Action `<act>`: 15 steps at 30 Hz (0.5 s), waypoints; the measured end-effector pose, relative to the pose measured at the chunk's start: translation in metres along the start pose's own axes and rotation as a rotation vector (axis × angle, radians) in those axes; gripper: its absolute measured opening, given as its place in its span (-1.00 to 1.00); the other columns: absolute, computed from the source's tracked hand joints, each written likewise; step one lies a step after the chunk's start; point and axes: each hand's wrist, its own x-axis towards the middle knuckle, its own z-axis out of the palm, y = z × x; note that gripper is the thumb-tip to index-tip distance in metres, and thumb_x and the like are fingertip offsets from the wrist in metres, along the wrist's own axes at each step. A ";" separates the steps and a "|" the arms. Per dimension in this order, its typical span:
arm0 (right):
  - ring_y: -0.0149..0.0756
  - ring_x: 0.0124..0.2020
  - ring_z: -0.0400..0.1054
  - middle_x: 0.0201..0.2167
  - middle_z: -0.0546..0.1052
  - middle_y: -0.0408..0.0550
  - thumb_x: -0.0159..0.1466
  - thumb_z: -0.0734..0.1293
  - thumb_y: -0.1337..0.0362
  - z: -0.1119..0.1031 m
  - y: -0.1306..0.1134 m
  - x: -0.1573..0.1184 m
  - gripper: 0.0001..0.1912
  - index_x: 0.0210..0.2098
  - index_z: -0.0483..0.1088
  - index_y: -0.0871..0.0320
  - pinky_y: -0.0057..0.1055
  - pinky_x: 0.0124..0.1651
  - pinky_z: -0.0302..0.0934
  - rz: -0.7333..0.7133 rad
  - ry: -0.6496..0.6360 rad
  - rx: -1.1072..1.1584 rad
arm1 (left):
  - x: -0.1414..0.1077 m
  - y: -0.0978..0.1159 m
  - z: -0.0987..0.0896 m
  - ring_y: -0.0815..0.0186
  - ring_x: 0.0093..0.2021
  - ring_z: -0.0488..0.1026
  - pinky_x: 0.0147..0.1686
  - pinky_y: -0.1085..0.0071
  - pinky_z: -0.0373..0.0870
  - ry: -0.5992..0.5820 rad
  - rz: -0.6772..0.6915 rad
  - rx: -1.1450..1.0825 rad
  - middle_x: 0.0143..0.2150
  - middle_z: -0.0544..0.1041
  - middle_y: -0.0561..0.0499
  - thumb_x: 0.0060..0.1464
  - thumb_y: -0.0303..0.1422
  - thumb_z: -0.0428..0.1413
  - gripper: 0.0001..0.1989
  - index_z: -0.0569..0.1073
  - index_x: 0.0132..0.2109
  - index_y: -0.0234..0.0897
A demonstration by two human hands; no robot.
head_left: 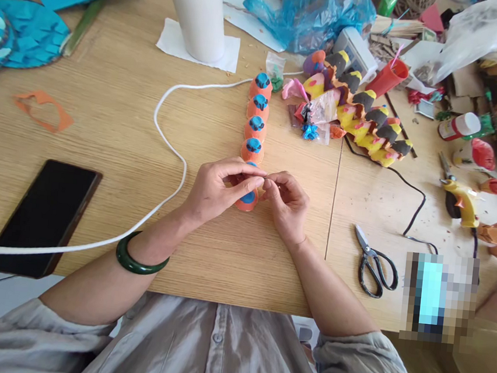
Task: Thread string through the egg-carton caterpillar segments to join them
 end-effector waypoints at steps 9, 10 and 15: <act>-0.48 -0.46 0.38 -0.43 0.50 -0.21 0.36 0.42 0.07 0.000 -0.003 0.000 -0.75 -0.36 0.50 0.09 -0.43 -0.34 0.32 0.008 -0.024 0.048 | 0.000 -0.001 0.002 0.34 -0.30 0.56 -0.32 0.44 0.46 0.052 0.020 0.032 -0.29 0.67 0.00 0.18 -0.24 0.31 -0.84 0.70 -0.21 -0.23; -0.48 -0.46 0.38 -0.43 0.50 -0.21 0.35 0.42 0.05 0.000 -0.003 0.000 -0.73 -0.36 0.50 0.09 -0.43 -0.35 0.32 0.013 -0.019 0.042 | -0.001 -0.001 0.002 0.33 -0.28 0.57 -0.30 0.44 0.47 0.050 0.016 0.016 -0.26 0.67 -0.01 0.18 -0.25 0.30 -0.84 0.70 -0.18 -0.23; -0.44 -0.43 0.38 -0.43 0.51 -0.18 0.35 0.38 -0.06 -0.001 -0.004 -0.001 -0.64 -0.37 0.48 0.09 -0.40 -0.32 0.34 0.041 -0.046 -0.019 | -0.001 -0.003 0.002 0.33 -0.28 0.56 -0.31 0.43 0.46 0.026 -0.001 -0.012 -0.29 0.66 0.00 0.18 -0.25 0.31 -0.85 0.70 -0.22 -0.22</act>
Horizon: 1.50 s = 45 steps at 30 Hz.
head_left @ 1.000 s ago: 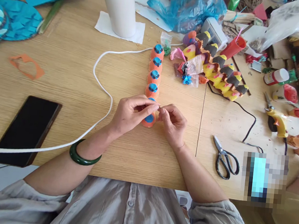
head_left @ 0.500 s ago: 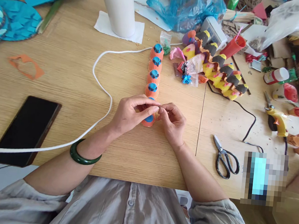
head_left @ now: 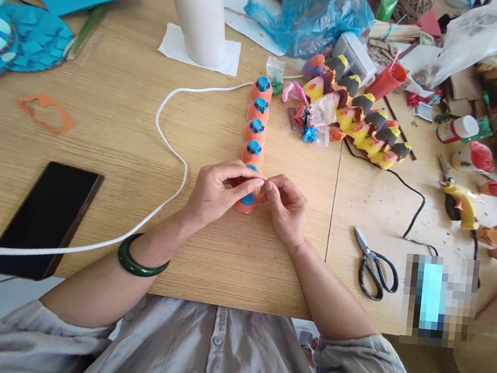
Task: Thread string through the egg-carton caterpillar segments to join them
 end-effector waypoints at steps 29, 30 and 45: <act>-0.45 -0.44 0.38 -0.42 0.50 -0.19 0.32 0.42 -0.02 0.001 0.002 0.001 -0.68 -0.36 0.48 0.09 -0.42 -0.36 0.31 -0.013 0.065 -0.013 | 0.001 0.009 0.000 0.40 -0.47 0.44 -0.50 0.46 0.37 0.062 -0.190 -0.077 -0.40 0.60 0.02 0.26 -0.09 0.21 -0.67 0.67 -0.29 -0.25; -0.45 -0.44 0.38 -0.41 0.50 -0.19 0.32 0.42 -0.03 0.001 0.002 0.001 -0.67 -0.36 0.48 0.09 -0.41 -0.36 0.31 -0.005 0.066 -0.021 | 0.001 0.009 0.000 0.38 -0.44 0.47 -0.46 0.46 0.41 0.061 -0.193 -0.067 -0.38 0.62 0.01 0.24 -0.10 0.23 -0.69 0.67 -0.29 -0.24; -0.43 -0.41 0.40 -0.38 0.51 -0.18 0.33 0.42 0.00 0.000 0.001 0.000 -0.71 -0.34 0.48 0.08 -0.40 -0.32 0.35 -0.005 0.082 -0.033 | -0.001 0.006 0.000 0.31 -0.31 0.60 -0.32 0.43 0.51 0.113 -0.157 -0.015 -0.29 0.69 0.03 0.15 -0.21 0.32 -0.85 0.69 -0.26 -0.19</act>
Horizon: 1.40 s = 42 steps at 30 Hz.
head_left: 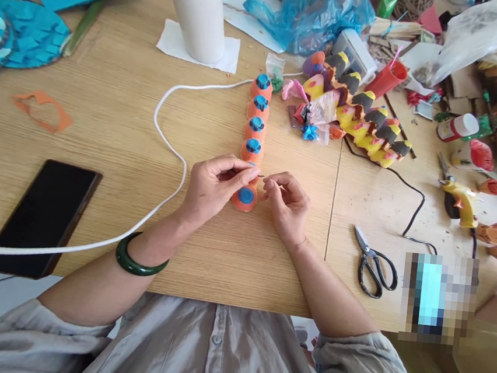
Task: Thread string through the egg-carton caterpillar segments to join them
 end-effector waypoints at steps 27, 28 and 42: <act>-0.41 -0.33 0.42 -0.33 0.55 -0.16 0.31 0.44 0.01 0.001 0.005 0.000 -0.74 -0.31 0.51 0.07 -0.40 -0.35 0.35 -0.004 0.025 -0.018 | 0.000 -0.002 0.001 0.33 -0.35 0.54 -0.32 0.41 0.46 -0.078 0.065 0.028 -0.35 0.64 0.05 0.16 -0.20 0.32 -0.83 0.68 -0.28 -0.19; -0.41 -0.34 0.42 -0.34 0.55 -0.16 0.32 0.44 0.02 0.001 0.005 0.000 -0.75 -0.31 0.51 0.07 -0.40 -0.36 0.34 -0.011 0.026 -0.023 | 0.000 -0.002 0.001 0.34 -0.35 0.54 -0.31 0.41 0.45 -0.078 0.073 0.038 -0.35 0.64 0.05 0.17 -0.21 0.31 -0.84 0.68 -0.28 -0.19; -0.41 -0.28 0.44 -0.29 0.54 -0.15 0.39 0.37 0.17 0.000 0.002 -0.002 -0.87 -0.24 0.48 0.07 -0.42 -0.32 0.43 -0.170 0.018 -0.142 | 0.000 -0.002 0.002 0.38 -0.40 0.49 -0.35 0.45 0.43 -0.080 0.071 0.023 -0.39 0.62 0.04 0.15 -0.20 0.32 -0.80 0.68 -0.30 -0.25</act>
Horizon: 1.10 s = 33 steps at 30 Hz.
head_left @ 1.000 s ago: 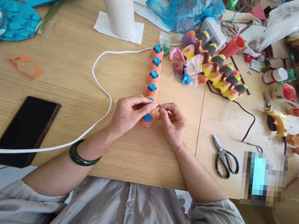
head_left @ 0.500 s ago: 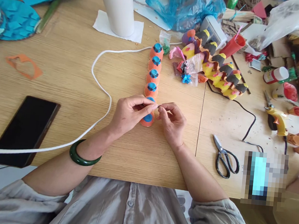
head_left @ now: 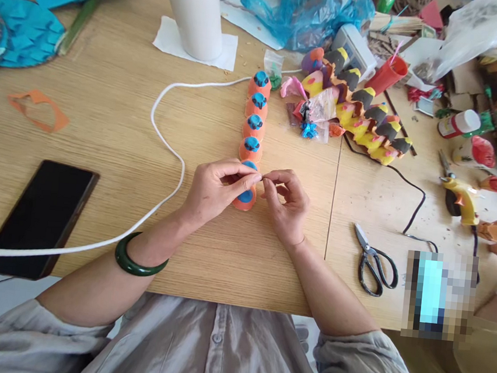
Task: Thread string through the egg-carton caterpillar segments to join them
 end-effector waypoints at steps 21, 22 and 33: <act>-0.39 -0.23 0.47 -0.24 0.58 -0.13 0.41 0.34 0.28 -0.003 -0.003 0.000 -0.92 -0.15 0.51 0.04 -0.40 -0.28 0.44 -0.113 -0.031 0.027 | 0.002 0.002 -0.003 0.39 -0.44 0.50 -0.44 0.49 0.41 -0.043 -0.116 -0.107 -0.41 0.64 0.04 0.10 -0.16 0.35 -0.76 0.68 -0.30 -0.26; -0.39 -0.24 0.47 -0.24 0.57 -0.13 0.42 0.34 0.26 -0.003 -0.002 -0.001 -0.91 -0.15 0.52 0.04 -0.40 -0.27 0.44 -0.091 -0.025 0.037 | 0.002 0.002 -0.002 0.39 -0.45 0.49 -0.44 0.49 0.41 -0.025 -0.124 -0.103 -0.42 0.63 0.05 0.10 -0.16 0.35 -0.76 0.68 -0.30 -0.26; -0.42 -0.36 0.45 -0.37 0.58 -0.17 0.28 0.46 -0.02 0.003 -0.006 0.000 -0.71 -0.34 0.53 0.08 -0.39 -0.25 0.42 0.227 -0.049 0.209 | -0.001 0.003 0.000 0.39 -0.41 0.52 -0.40 0.48 0.42 0.044 -0.031 -0.046 -0.41 0.63 0.06 0.16 -0.25 0.32 -0.83 0.67 -0.32 -0.24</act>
